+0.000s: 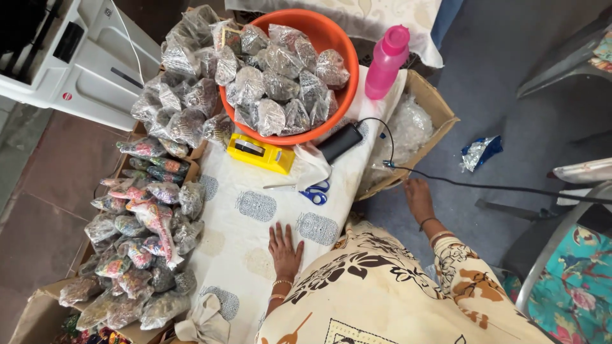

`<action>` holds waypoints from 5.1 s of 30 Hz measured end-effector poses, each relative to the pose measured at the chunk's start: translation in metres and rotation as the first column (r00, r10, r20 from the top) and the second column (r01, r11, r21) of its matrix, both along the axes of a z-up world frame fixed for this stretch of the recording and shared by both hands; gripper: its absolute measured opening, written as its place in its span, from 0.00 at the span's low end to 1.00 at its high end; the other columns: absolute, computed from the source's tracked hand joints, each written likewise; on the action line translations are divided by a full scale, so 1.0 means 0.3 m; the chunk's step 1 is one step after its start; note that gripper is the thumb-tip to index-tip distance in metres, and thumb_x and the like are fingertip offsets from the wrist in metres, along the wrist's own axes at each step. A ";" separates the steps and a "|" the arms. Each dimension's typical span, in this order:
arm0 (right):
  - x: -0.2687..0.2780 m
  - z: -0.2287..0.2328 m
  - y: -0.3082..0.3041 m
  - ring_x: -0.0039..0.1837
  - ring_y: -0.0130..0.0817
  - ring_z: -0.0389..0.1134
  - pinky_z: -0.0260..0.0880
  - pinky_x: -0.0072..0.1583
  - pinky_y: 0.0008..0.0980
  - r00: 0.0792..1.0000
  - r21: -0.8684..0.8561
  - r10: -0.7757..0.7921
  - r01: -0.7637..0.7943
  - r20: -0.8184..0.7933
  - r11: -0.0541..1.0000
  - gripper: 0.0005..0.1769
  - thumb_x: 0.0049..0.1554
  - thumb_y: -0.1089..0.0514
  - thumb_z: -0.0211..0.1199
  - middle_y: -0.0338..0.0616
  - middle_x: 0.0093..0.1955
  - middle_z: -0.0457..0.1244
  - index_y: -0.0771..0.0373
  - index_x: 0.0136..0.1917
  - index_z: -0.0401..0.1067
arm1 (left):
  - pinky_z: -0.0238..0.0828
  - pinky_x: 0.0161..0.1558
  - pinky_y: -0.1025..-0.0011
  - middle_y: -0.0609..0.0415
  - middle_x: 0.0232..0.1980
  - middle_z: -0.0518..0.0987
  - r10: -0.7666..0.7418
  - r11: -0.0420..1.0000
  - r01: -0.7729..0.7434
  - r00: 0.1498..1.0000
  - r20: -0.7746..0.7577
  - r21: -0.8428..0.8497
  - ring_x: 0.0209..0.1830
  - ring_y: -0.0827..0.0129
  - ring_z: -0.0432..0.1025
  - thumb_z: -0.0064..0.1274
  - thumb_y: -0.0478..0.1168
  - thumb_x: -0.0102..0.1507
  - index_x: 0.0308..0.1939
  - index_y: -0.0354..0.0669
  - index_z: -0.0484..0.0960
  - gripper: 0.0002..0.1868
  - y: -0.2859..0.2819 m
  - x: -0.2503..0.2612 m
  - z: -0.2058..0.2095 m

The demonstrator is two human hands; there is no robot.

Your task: Sorting and packing various small decorative items and packaged goods into bags and containers.

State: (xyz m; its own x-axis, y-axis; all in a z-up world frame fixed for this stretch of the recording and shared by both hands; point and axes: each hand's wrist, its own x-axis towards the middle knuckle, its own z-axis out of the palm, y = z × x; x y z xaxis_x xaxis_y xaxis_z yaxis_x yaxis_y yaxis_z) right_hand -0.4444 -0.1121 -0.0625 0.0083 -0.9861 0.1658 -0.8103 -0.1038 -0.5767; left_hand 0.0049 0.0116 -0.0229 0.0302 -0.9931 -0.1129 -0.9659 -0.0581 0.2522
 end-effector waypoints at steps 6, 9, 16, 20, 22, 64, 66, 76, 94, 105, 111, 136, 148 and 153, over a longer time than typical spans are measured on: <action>0.013 0.017 -0.025 0.56 0.59 0.65 0.66 0.57 0.50 0.982 0.079 -0.153 0.144 0.113 0.986 0.07 0.61 0.62 0.59 0.58 0.52 0.64 0.67 0.51 0.71 | 0.37 0.74 0.45 0.43 0.83 0.44 -0.022 0.999 0.020 0.998 -0.053 -0.026 0.83 0.44 0.32 0.46 0.60 0.66 0.79 0.48 0.52 0.43 0.005 0.011 -0.012; 0.023 -0.007 -0.059 0.56 0.57 0.66 0.68 0.58 0.47 0.964 0.114 -0.163 0.141 0.210 0.983 0.08 0.63 0.61 0.59 0.58 0.54 0.64 0.66 0.54 0.70 | 0.37 0.75 0.45 0.42 0.83 0.43 -0.023 1.000 0.022 0.998 -0.063 -0.014 0.83 0.44 0.32 0.47 0.61 0.65 0.79 0.47 0.51 0.44 0.002 0.017 -0.009; 0.058 -0.095 -0.239 0.63 0.62 0.64 0.65 0.64 0.51 0.999 -0.080 -0.035 0.032 -0.036 0.996 0.28 0.50 0.60 0.68 0.60 0.61 0.64 0.65 0.63 0.68 | 0.36 0.75 0.46 0.43 0.83 0.42 -0.019 1.000 0.020 0.996 -0.089 0.004 0.83 0.44 0.32 0.50 0.61 0.64 0.79 0.49 0.51 0.45 0.005 0.022 -0.001; 0.118 -0.038 -0.308 0.64 0.62 0.64 0.64 0.64 0.51 0.993 0.215 0.115 -0.105 -0.032 0.971 0.36 0.50 0.58 0.68 0.63 0.63 0.62 0.57 0.71 0.64 | 0.36 0.76 0.47 0.44 0.83 0.40 -0.004 0.998 0.010 0.995 -0.104 0.062 0.83 0.45 0.31 0.52 0.61 0.64 0.79 0.50 0.50 0.46 -0.008 0.018 0.000; 0.105 -0.122 -0.339 0.64 0.61 0.64 0.64 0.64 0.50 0.984 0.414 0.178 -0.160 -0.006 0.896 0.39 0.51 0.59 0.65 0.63 0.64 0.62 0.51 0.76 0.61 | 0.36 0.75 0.47 0.44 0.83 0.39 -0.005 0.997 0.013 0.995 -0.103 0.076 0.83 0.45 0.31 0.52 0.61 0.64 0.79 0.50 0.50 0.46 -0.020 0.015 0.001; -0.019 -0.435 -0.331 0.53 0.48 0.72 0.71 0.57 0.43 0.955 0.430 -0.014 -0.120 0.296 0.895 0.16 0.55 0.48 0.65 0.53 0.51 0.70 0.62 0.48 0.80 | 0.36 0.74 0.44 0.45 0.83 0.39 0.037 0.990 -0.030 0.998 -0.049 0.137 0.83 0.46 0.30 0.50 0.62 0.63 0.79 0.50 0.49 0.46 -0.024 -0.006 0.003; -0.136 -0.584 -0.352 0.58 0.39 0.68 0.67 0.62 0.39 0.723 0.263 -0.247 0.093 0.646 0.960 0.11 0.68 0.55 0.55 0.47 0.56 0.67 0.62 0.55 0.74 | 0.36 0.74 0.44 0.44 0.83 0.40 0.041 0.994 -0.034 0.997 -0.060 0.108 0.83 0.45 0.31 0.52 0.60 0.63 0.79 0.50 0.50 0.47 -0.018 -0.006 -0.012; -0.195 -0.267 -0.277 0.56 0.30 0.69 0.71 0.55 0.30 -0.068 0.482 -0.478 0.054 0.876 0.875 0.16 0.65 0.51 0.58 0.39 0.57 0.67 0.59 0.62 0.70 | 0.38 0.74 0.43 0.45 0.81 0.44 0.171 0.982 -0.150 0.963 -0.206 0.113 0.81 0.44 0.34 0.64 0.48 0.55 0.73 0.45 0.61 0.45 -0.080 -0.062 0.063; 0.353 0.190 -0.139 0.59 0.33 0.67 0.69 0.64 0.34 0.551 0.167 0.628 -0.809 0.550 0.564 0.13 0.65 0.49 0.63 0.42 0.55 0.66 0.60 0.57 0.75 | 0.67 0.51 0.74 0.54 0.49 0.76 0.294 0.951 0.071 0.087 -0.952 0.301 0.50 0.74 0.69 0.54 0.33 0.68 0.61 0.36 0.78 0.17 -0.449 -0.300 0.132; 0.380 0.017 -0.208 0.54 0.27 0.66 0.71 0.52 0.32 0.448 0.536 -0.343 -0.436 0.826 0.723 0.16 0.61 0.56 0.61 0.34 0.53 0.64 0.56 0.62 0.65 | 0.78 0.48 0.73 0.58 0.55 0.73 0.320 0.947 -0.003 -0.004 -0.947 0.320 0.51 0.75 0.71 0.55 0.30 0.63 0.53 0.43 0.73 0.15 -0.377 -0.229 0.253; 0.448 0.078 -0.275 0.47 0.27 0.69 0.70 0.49 0.25 0.294 0.448 -0.346 -0.439 0.891 0.779 0.06 0.64 0.59 0.57 0.35 0.45 0.64 0.61 0.55 0.68 | 0.73 0.38 0.76 0.54 0.42 0.78 0.298 0.915 -0.317 0.114 -0.948 0.249 0.37 0.75 0.72 0.57 0.28 0.64 0.50 0.38 0.74 0.13 -0.275 -0.120 0.168; 0.834 0.368 -0.181 0.58 0.41 0.60 0.62 0.61 0.39 0.740 -0.144 0.548 -0.539 0.390 0.830 0.12 0.59 0.58 0.64 0.46 0.54 0.60 0.63 0.54 0.68 | 0.83 0.41 0.68 0.48 0.58 0.80 0.269 0.686 -0.691 -0.052 -0.962 0.229 0.38 0.69 0.76 0.52 0.24 0.65 0.62 0.28 0.76 0.20 0.004 0.111 -0.072; 0.914 0.255 -0.148 0.56 0.47 0.62 0.64 0.59 0.44 0.416 -0.056 0.909 -0.909 -0.032 0.414 0.10 0.54 0.60 0.64 0.44 0.49 0.63 0.58 0.50 0.74 | 0.84 0.45 0.70 0.54 0.69 0.61 0.327 0.718 -0.652 0.005 -0.945 0.245 0.41 0.68 0.76 0.48 0.17 0.58 0.71 0.39 0.66 0.36 0.079 0.130 -0.010; 0.862 0.229 -0.123 0.52 0.47 0.65 0.65 0.54 0.43 0.358 0.011 0.931 -0.933 0.070 0.358 0.08 0.55 0.58 0.64 0.46 0.46 0.64 0.60 0.48 0.73 | 0.79 0.38 0.75 0.53 0.68 0.64 0.383 0.699 -0.693 0.156 -0.910 0.176 0.35 0.72 0.75 0.48 0.17 0.58 0.69 0.43 0.71 0.35 0.103 0.145 -0.049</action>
